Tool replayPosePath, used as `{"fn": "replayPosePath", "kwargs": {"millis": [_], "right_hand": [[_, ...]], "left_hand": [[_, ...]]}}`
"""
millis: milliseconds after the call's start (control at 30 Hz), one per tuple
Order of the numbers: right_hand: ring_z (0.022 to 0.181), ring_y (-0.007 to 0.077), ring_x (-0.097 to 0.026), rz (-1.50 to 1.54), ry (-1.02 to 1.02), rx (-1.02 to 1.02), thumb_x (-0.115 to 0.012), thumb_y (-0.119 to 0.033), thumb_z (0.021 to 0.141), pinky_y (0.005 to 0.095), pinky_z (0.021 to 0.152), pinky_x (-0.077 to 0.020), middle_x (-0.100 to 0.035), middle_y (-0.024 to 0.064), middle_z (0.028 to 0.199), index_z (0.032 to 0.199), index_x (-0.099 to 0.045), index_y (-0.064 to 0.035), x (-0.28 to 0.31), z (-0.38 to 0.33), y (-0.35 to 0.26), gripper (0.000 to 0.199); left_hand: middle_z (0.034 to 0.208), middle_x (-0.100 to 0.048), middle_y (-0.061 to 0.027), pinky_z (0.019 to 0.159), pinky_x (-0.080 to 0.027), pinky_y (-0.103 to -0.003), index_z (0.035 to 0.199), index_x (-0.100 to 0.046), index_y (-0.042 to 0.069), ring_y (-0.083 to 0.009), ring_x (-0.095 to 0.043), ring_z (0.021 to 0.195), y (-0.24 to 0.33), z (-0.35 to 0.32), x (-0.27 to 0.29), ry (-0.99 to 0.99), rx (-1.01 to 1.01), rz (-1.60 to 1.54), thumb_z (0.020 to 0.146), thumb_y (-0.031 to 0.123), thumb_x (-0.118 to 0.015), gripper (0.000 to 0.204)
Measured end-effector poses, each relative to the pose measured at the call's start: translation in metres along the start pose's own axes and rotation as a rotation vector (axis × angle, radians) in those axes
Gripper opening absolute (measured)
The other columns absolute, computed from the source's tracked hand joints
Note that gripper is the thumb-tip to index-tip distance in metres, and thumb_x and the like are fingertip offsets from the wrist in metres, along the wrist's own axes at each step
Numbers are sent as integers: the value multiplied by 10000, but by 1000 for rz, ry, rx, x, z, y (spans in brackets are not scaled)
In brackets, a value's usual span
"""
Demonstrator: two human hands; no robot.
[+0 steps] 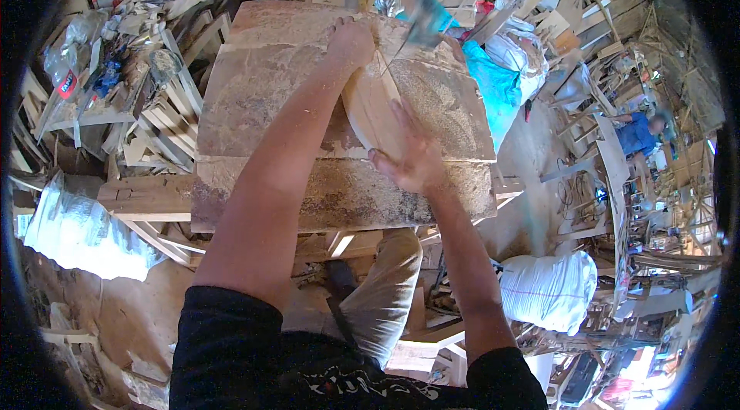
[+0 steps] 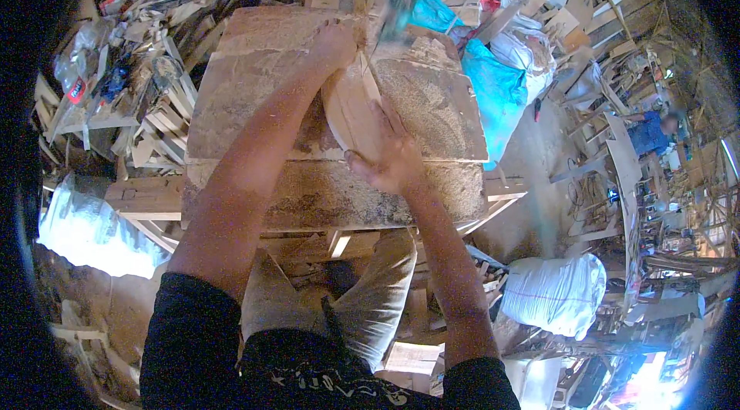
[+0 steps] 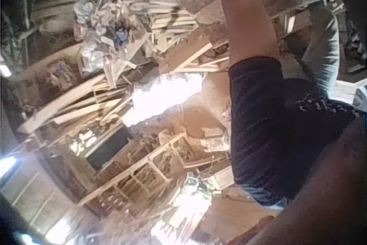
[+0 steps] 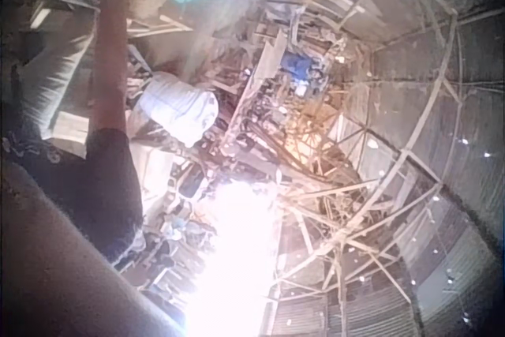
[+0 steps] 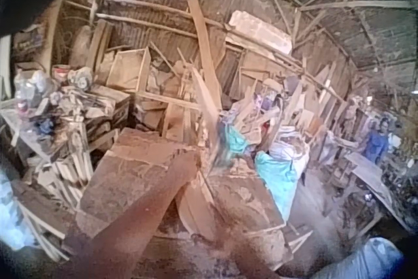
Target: The person uses a vertical bandsaw to cut pieces of wood, following pre-drawn curved lines on the wood surfaces and setting aside the cut pieces.
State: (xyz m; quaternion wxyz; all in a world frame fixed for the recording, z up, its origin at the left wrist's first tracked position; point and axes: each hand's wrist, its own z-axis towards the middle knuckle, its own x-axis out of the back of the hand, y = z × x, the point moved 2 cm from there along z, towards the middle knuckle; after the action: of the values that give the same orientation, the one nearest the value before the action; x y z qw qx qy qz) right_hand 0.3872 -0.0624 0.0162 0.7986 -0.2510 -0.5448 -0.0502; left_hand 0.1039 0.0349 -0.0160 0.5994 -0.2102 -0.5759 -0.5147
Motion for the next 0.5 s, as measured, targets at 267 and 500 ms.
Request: {"fn": "replayPosePath", "kwargs": {"millis": [267,500], "right_hand": [[1407,486,-456,-4,-8,-39,-792,-460,792,498,1166,-412,-347,319,1590,1552,-338,38,1,-1,4,1016],[1429,498,-429,50,32,-13,-788,-446,807,530,1186,-363,-368,341,1579,1573,-357,-4,-1,4,-6,984]], "left_hand": [[1453,-518,-254,1172,-345,-570,1318,-616,-6,-443,-443,1394,12,2,-3,-41,4,6,886,170,-646,467],[1454,-517,-255,1164,-368,-552,1326,-623,-4,-436,-451,1385,-5,8,-2,26,38,-86,886,181,-646,477]]}}
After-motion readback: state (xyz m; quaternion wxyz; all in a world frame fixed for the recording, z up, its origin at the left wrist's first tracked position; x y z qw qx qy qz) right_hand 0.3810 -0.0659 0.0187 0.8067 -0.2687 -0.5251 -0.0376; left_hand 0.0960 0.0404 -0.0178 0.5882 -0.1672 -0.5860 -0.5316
